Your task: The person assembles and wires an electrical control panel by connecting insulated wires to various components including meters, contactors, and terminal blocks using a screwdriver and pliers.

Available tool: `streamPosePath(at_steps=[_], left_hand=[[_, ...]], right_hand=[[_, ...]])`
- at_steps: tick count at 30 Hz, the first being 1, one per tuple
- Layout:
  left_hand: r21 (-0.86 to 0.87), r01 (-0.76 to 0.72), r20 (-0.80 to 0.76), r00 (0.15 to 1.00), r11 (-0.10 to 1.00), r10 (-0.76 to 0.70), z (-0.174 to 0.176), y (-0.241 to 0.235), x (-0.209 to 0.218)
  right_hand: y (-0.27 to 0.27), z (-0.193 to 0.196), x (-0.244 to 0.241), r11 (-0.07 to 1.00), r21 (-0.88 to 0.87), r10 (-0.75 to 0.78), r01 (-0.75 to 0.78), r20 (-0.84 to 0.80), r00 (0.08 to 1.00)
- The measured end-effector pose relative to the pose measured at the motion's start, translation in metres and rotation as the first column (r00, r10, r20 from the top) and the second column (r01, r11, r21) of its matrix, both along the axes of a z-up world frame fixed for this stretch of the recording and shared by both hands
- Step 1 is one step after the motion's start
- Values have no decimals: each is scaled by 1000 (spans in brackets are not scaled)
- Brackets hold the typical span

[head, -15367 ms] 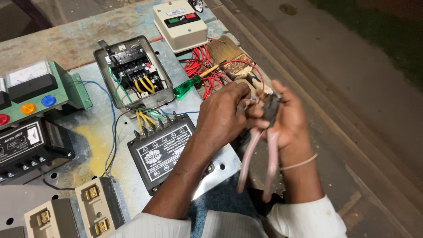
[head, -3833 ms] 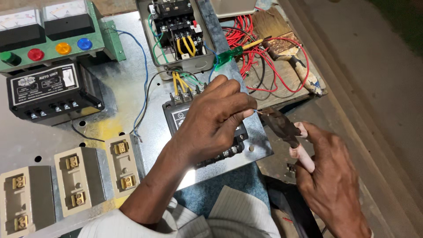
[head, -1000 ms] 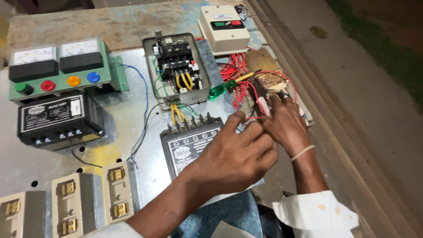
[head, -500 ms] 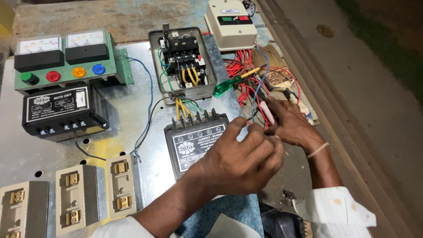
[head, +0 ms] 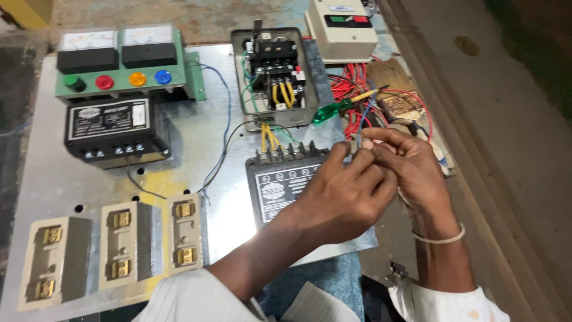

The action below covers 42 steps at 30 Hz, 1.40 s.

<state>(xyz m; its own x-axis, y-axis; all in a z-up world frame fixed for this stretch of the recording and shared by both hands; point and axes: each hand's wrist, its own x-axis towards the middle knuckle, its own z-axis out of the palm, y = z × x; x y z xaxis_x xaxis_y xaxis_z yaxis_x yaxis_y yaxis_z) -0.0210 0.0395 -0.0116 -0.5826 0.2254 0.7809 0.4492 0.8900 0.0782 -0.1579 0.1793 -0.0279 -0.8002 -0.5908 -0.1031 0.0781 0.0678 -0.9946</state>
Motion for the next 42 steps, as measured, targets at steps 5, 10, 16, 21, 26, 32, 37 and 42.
streamPosePath(at_steps=[5, 10, 16, 21, 26, 32, 37, 42], left_hand=[[68, -9, 234, 972, 998, -7, -4, -3, -7], [153, -69, 441, 898, 986, -6, 2, -14, -2], [297, -351, 378, 897, 888, 228, -3, -71, 26], [166, -731, 580, 615, 662, 534, -2, -123, 55], [-49, -791, 773, 357, 610, 525, -6, -136, 58], [-97, -811, 828, 256, 577, 499, -20, -143, 54], [11, -851, 870, 267, 525, 414, -8, -141, 57], [248, -884, 829, 405, 396, 385, 12, -136, 63]], right_hand=[[-16, -9, -8, 999, 37, 6, -8, 44, 999], [-25, -17, -15, 999, 42, 26, -24, -49, 998], [-25, -5, 11, 966, 124, -202, 226, -180, 963], [-16, -7, 22, 942, -157, -331, 298, -273, 903], [-32, -24, 7, 893, 186, -285, 410, -473, 834], [-55, -28, 3, 834, 329, -90, 442, -710, 698], [-54, -16, 14, 818, 398, -46, 414, -674, 737], [-48, -5, 21, 808, 375, -106, 455, -666, 738]])
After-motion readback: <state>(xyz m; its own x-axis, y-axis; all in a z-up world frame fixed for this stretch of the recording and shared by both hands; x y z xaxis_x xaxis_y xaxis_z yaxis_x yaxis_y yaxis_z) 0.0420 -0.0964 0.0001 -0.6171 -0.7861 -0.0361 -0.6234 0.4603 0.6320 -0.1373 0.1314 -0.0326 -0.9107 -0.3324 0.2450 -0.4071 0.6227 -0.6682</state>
